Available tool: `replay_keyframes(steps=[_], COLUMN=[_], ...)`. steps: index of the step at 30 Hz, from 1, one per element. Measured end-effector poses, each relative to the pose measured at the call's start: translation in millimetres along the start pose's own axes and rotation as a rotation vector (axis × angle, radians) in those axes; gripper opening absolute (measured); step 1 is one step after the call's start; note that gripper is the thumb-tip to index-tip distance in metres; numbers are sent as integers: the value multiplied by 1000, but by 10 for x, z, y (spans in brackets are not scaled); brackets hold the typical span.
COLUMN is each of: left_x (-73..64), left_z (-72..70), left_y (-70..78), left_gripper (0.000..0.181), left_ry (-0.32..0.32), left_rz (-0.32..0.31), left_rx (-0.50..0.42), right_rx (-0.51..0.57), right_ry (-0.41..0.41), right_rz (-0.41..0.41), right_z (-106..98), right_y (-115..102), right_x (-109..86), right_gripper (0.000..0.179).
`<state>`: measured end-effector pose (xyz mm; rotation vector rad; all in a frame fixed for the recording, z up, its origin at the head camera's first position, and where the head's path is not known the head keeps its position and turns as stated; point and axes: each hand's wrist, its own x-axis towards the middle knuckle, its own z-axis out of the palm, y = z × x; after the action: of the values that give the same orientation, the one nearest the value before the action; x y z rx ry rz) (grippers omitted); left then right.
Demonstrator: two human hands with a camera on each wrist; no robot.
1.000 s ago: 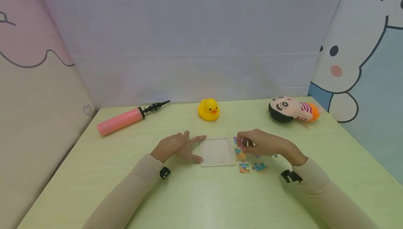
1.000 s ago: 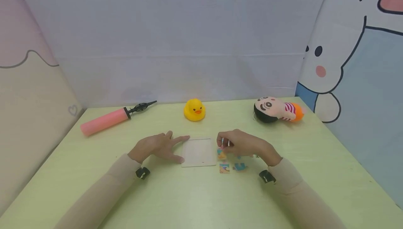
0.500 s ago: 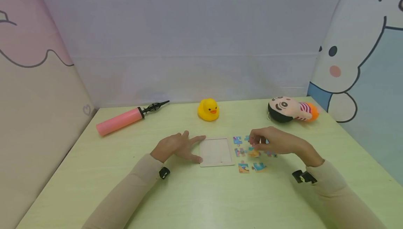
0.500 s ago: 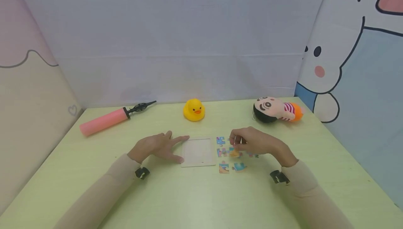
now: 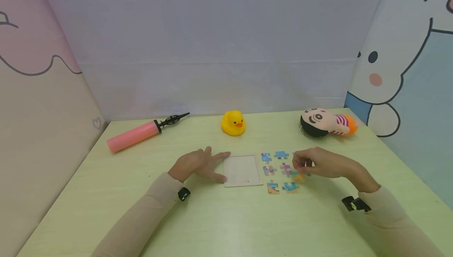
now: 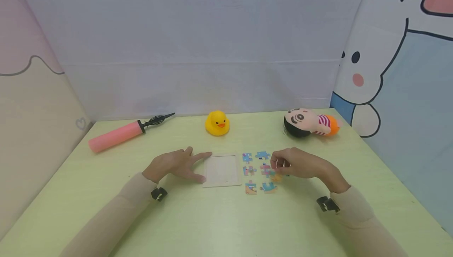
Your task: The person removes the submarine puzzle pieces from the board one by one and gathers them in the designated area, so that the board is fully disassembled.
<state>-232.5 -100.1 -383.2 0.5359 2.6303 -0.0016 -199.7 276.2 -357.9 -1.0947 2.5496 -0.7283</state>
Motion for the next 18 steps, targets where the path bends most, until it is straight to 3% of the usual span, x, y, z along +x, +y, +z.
replay_keyframes(steps=[18], left_x=[-9], left_z=[-10], left_y=[11], left_gripper=[90], left_ry=[-12], left_rz=[-11], left_rx=[7], right_rx=[44], right_ry=[-31], right_rz=[-4], right_z=[55], right_y=[154], right_x=[-179], right_gripper=[5])
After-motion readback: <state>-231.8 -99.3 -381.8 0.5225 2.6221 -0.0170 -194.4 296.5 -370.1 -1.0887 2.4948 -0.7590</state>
